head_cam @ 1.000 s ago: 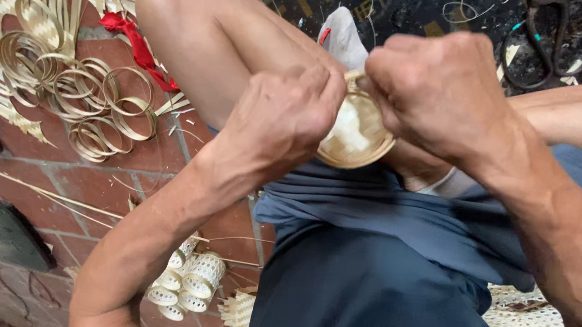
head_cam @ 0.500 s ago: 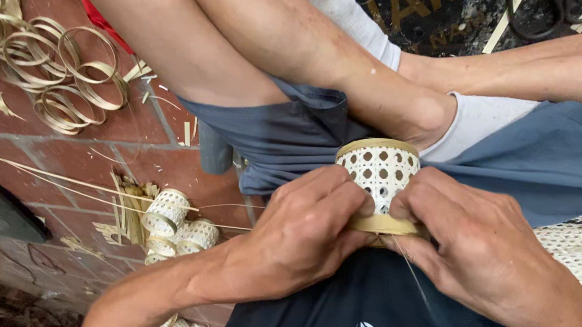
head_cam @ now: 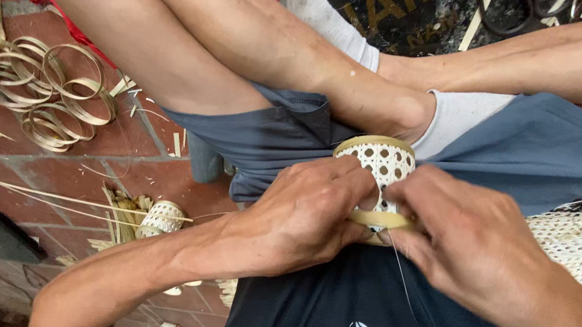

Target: The person sits on the floor assembling a woven bamboo lampshade. They press and fit the woven bamboo cylinder, apply glue from a squeeze bottle around its rim, attach a bamboo ring, and secure parts with colorful clothespins, then continue fitting and pressing the bamboo components together.

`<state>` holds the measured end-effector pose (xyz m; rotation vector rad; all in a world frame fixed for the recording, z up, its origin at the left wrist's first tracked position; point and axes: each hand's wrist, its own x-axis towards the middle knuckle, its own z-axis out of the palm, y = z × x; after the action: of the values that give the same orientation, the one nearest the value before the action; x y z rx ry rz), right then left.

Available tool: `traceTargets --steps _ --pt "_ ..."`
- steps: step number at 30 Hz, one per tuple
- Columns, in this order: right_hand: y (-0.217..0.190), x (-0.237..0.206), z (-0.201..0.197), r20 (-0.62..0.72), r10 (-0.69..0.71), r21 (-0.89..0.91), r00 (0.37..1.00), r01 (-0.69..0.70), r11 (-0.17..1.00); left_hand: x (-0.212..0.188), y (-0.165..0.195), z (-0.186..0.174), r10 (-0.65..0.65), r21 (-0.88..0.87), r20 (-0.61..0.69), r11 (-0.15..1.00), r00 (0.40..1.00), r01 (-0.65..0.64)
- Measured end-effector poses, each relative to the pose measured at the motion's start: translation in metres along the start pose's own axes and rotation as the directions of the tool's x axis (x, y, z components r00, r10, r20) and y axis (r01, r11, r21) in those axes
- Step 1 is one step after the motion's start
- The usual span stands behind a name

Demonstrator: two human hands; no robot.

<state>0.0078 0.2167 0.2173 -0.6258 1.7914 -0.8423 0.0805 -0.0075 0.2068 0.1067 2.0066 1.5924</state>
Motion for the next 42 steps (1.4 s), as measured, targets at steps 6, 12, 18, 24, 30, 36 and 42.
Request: traceTargets --steps 6,12,18,24,30,36,42 --pt "0.012 0.009 -0.001 0.066 0.047 0.122 0.997 -0.055 0.991 0.018 -0.004 -0.005 -0.062 0.067 0.139 0.996 0.988 0.053" --pt "0.020 0.020 -0.003 -0.139 -0.052 0.157 0.989 0.074 0.985 0.027 -0.022 -0.013 -0.137 0.022 0.126 0.991 0.983 0.135" --pt "0.023 0.033 0.003 -0.444 -0.315 -0.235 0.839 0.231 0.944 0.025 -0.042 -0.010 0.375 0.450 -0.221 0.858 0.900 -0.247" --pt "0.040 0.034 0.013 -0.417 -0.458 -0.454 0.785 0.257 0.853 0.023 -0.055 -0.013 0.496 0.631 0.049 0.658 0.867 -0.412" --pt "0.043 0.033 0.009 -0.340 -0.502 -0.517 0.795 0.288 0.806 0.034 -0.051 -0.022 0.425 0.589 0.196 0.669 0.884 -0.452" --pt "0.036 0.037 0.006 -0.436 -0.432 -0.384 0.790 0.271 0.883 0.021 -0.041 -0.007 0.137 0.197 -0.218 0.976 0.966 -0.094" --pt "0.032 0.041 0.005 -0.348 -0.524 -0.564 0.777 0.273 0.779 0.024 -0.047 0.008 0.220 0.593 -0.134 0.799 0.966 -0.100"
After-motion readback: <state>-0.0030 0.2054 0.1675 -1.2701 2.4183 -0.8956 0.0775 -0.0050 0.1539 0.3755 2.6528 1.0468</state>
